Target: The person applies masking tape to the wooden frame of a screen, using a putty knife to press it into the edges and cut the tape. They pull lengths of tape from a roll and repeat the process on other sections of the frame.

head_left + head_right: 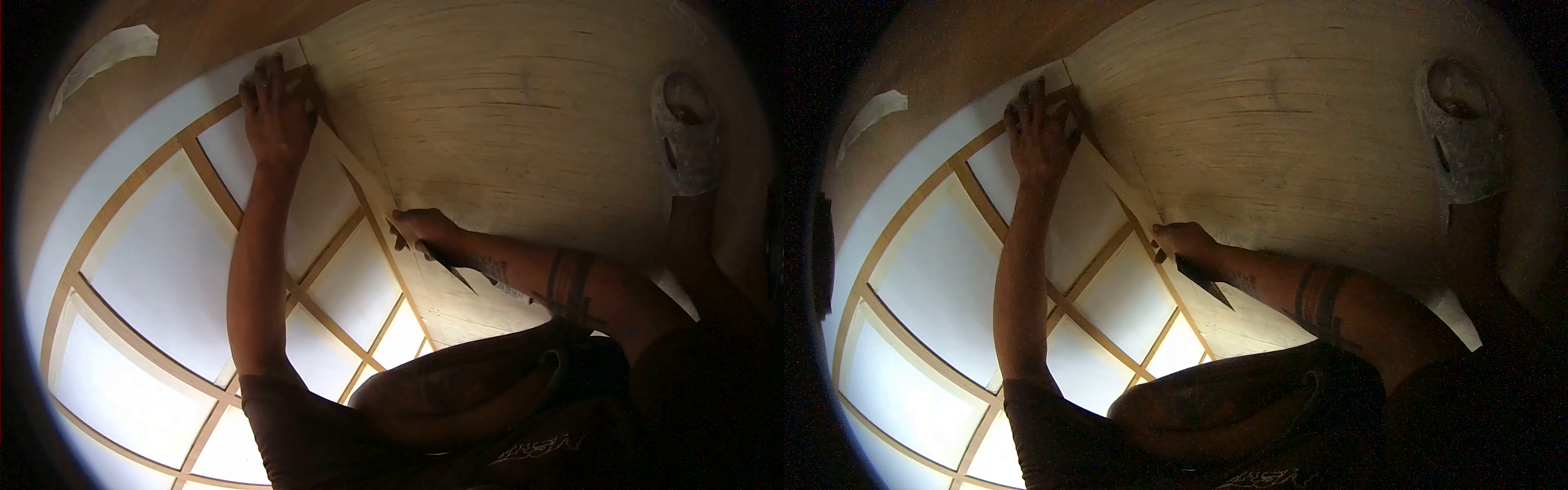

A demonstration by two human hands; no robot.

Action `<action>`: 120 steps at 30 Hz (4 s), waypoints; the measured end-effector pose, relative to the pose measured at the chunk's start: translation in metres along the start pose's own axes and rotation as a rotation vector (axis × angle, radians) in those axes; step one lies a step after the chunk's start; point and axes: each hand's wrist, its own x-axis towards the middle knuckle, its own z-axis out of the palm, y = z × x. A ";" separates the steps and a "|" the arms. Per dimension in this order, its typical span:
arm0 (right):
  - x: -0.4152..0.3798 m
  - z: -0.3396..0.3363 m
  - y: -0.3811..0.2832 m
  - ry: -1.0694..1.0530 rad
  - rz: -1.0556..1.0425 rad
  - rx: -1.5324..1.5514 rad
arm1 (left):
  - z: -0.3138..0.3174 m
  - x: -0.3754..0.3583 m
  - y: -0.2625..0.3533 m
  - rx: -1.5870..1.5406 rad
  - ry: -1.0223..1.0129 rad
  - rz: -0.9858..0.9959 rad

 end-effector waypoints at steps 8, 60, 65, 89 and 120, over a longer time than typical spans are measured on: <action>0.001 -0.004 -0.002 0.053 0.050 -0.049 | -0.005 -0.004 0.005 0.029 -0.032 -0.010; -0.006 -0.011 -0.005 -0.059 0.100 0.082 | -0.010 -0.042 0.012 -0.039 -0.126 -0.004; 0.009 -0.011 0.000 -0.092 0.046 0.018 | -0.002 -0.044 0.012 0.034 -0.090 0.018; 0.024 -0.002 0.000 -0.065 0.107 -0.042 | -0.001 -0.045 0.018 0.111 -0.175 -0.011; 0.021 -0.005 0.001 -0.050 0.095 0.014 | 0.002 -0.047 0.023 0.073 -0.152 -0.003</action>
